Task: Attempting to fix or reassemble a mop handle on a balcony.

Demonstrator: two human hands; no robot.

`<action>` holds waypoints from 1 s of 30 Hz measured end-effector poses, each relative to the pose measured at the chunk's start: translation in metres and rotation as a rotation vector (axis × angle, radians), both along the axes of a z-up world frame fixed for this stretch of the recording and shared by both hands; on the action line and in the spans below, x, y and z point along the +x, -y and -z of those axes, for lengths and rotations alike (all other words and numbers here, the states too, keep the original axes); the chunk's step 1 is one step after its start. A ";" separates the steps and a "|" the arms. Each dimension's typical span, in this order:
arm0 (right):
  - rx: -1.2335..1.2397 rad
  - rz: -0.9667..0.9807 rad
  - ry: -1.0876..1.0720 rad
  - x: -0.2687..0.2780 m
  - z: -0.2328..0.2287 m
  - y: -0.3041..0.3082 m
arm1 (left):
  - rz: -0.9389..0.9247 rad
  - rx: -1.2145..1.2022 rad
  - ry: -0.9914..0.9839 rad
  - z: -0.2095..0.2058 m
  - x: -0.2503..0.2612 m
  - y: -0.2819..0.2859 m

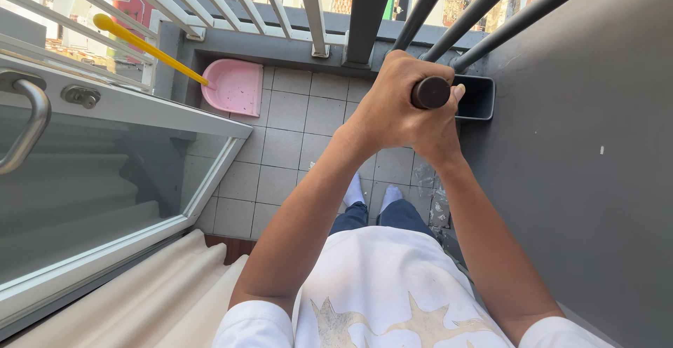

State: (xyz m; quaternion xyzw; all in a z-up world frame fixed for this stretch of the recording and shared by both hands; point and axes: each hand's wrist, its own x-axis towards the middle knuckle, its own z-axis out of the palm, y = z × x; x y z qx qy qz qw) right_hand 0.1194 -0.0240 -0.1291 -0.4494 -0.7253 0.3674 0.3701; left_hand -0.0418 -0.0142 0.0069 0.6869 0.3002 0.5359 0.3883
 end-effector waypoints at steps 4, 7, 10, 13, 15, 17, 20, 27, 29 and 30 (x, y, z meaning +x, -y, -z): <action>0.179 0.052 0.141 -0.019 -0.054 0.002 | -0.049 -0.024 0.065 -0.014 -0.004 0.002; 0.105 0.015 0.079 -0.017 -0.056 0.008 | -0.104 0.046 0.126 -0.018 -0.003 0.005; 0.073 -0.033 -0.020 -0.016 -0.037 0.009 | -0.189 0.033 0.089 -0.016 -0.004 0.008; 0.113 -0.042 0.072 -0.015 -0.014 0.007 | -0.185 -0.062 0.110 -0.003 -0.004 0.007; 0.157 -0.050 0.058 -0.017 -0.010 0.009 | -0.157 -0.019 0.090 0.008 -0.003 0.009; 0.150 -0.045 0.087 -0.019 -0.010 0.010 | -0.149 -0.030 0.089 0.018 0.003 0.011; 0.227 -0.062 0.108 -0.016 0.004 0.006 | -0.147 -0.025 0.051 0.023 0.009 0.011; 0.249 -0.110 0.005 0.003 0.047 -0.002 | -0.106 0.010 -0.055 0.023 0.023 0.016; 0.247 -0.087 0.010 0.000 0.035 -0.002 | -0.109 0.077 -0.041 0.018 0.026 0.017; 0.241 -0.067 0.017 -0.002 0.029 -0.001 | -0.114 0.139 -0.025 0.016 0.027 0.018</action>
